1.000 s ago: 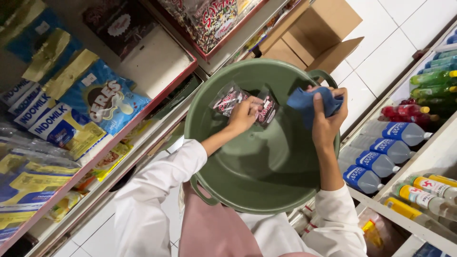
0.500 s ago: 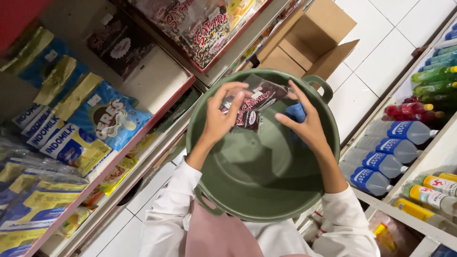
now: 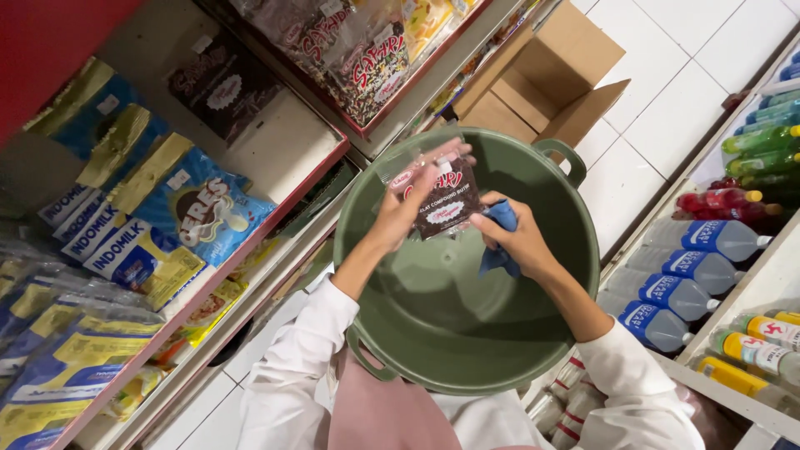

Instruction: Wipe down grocery products and restock them onto shelves.

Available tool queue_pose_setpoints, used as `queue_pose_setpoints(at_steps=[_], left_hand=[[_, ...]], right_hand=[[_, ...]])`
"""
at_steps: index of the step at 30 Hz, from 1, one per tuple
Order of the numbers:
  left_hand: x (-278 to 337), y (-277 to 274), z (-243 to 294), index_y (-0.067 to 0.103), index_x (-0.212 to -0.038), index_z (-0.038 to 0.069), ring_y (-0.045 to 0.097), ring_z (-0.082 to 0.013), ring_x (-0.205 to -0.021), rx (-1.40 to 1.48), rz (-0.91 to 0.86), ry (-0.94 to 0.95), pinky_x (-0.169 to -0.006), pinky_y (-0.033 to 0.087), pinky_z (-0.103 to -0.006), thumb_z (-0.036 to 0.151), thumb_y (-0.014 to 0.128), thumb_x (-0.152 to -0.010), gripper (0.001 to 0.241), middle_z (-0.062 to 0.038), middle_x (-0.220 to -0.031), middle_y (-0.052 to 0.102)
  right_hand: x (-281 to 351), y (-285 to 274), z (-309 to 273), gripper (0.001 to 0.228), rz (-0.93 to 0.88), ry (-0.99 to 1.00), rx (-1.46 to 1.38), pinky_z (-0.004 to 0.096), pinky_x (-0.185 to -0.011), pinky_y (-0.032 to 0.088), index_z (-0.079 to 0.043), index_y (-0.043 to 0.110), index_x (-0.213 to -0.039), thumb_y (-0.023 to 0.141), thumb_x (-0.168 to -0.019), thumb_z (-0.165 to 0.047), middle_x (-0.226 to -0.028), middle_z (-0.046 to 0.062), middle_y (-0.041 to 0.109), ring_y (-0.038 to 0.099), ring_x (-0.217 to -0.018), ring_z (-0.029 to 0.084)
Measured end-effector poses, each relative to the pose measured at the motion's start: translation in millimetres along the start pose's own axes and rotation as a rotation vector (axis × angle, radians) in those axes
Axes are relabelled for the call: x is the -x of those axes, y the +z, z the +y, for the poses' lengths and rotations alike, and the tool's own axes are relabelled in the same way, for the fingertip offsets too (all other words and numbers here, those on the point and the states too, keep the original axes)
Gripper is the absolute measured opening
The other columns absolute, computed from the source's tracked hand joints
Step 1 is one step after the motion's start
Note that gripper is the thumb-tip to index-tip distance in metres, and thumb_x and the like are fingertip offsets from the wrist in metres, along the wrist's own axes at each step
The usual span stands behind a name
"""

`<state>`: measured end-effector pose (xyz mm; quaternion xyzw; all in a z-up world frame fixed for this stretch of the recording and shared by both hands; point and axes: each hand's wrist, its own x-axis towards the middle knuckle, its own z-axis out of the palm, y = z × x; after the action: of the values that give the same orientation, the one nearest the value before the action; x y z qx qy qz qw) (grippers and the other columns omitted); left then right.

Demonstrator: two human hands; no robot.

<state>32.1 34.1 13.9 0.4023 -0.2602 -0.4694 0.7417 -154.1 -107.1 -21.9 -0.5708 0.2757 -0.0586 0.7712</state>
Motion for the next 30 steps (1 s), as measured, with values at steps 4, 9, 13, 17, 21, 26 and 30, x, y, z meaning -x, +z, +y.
queue_pose_setpoints(at_steps=[4,9,13,17,21,26,30], left_hand=[[-7.1,3.1,13.1,0.033,-0.160,0.003,0.054,-0.0322,-0.141,0.225,-0.027,-0.121,-0.114,0.052,-0.0477,0.058,0.026,-0.108,0.077,-0.018,-0.158,0.047],[-4.5,-0.3,19.3,0.028,-0.163,0.005,0.050,-0.0338,-0.145,0.308,-0.013,-0.074,-0.118,0.048,-0.0484,0.063,0.015,-0.107,0.082,-0.020,-0.160,0.043],[-1.3,-7.6,12.6,0.027,-0.164,0.007,0.048,-0.0316,-0.145,0.257,0.043,-0.022,-0.120,0.044,-0.0450,0.063,0.016,-0.107,0.081,-0.017,-0.163,0.041],[2.7,-8.4,9.4,0.027,-0.164,0.008,0.047,-0.0293,-0.145,0.229,0.033,-0.024,-0.121,0.042,-0.0425,0.063,0.015,-0.106,0.081,-0.014,-0.163,0.041],[1.8,4.8,12.4,0.029,-0.164,0.008,0.045,-0.0279,-0.147,0.144,-0.050,-0.041,-0.124,0.039,-0.0413,0.061,0.015,-0.108,0.078,-0.013,-0.164,0.040],[-1.6,4.4,3.3,0.032,-0.163,0.005,0.046,-0.0303,-0.146,0.100,-0.079,-0.076,-0.124,0.036,-0.0409,0.060,0.014,-0.110,0.078,-0.017,-0.159,0.045],[-1.9,12.7,11.3,0.035,-0.159,0.002,0.049,-0.0318,-0.143,0.163,-0.061,-0.100,-0.123,0.039,-0.0423,0.059,0.015,-0.109,0.079,-0.019,-0.156,0.048]], right_hand=[[-0.3,5.5,-10.5,0.025,0.031,0.079,-0.231,0.024,-0.058,0.045,-0.008,0.059,-0.117,0.071,-0.098,-0.018,-0.078,-0.001,0.055,0.051,-0.061,0.007],[4.2,-0.4,-53.4,0.040,0.157,0.094,-0.317,0.030,-0.082,0.057,0.000,0.057,-0.123,0.062,-0.088,-0.020,-0.102,0.007,0.069,0.069,-0.087,0.016],[21.5,23.4,-103.1,0.042,0.268,-0.282,0.224,0.030,-0.091,0.056,0.002,0.062,-0.128,0.075,-0.089,-0.009,-0.111,0.006,0.072,0.070,-0.098,0.016],[23.7,49.3,-123.6,0.038,0.459,-0.550,0.464,0.029,-0.093,0.053,0.001,0.063,-0.127,0.078,-0.092,-0.006,-0.114,0.013,0.070,0.067,-0.103,0.018],[1.9,55.5,-92.4,0.031,0.398,-1.100,0.932,0.037,-0.101,0.056,-0.006,0.074,-0.118,0.075,-0.087,-0.001,-0.124,0.011,0.074,0.073,-0.115,0.026],[-12.1,82.8,-77.3,0.053,0.234,-1.232,1.273,0.057,-0.113,0.041,-0.009,0.076,-0.121,0.077,-0.068,-0.011,-0.130,0.010,0.071,0.063,-0.127,0.033],[-7.3,77.4,-71.9,0.060,0.142,-1.218,1.210,0.060,-0.113,0.039,-0.005,0.071,-0.126,0.077,-0.069,-0.022,-0.133,0.013,0.068,0.060,-0.130,0.036]])
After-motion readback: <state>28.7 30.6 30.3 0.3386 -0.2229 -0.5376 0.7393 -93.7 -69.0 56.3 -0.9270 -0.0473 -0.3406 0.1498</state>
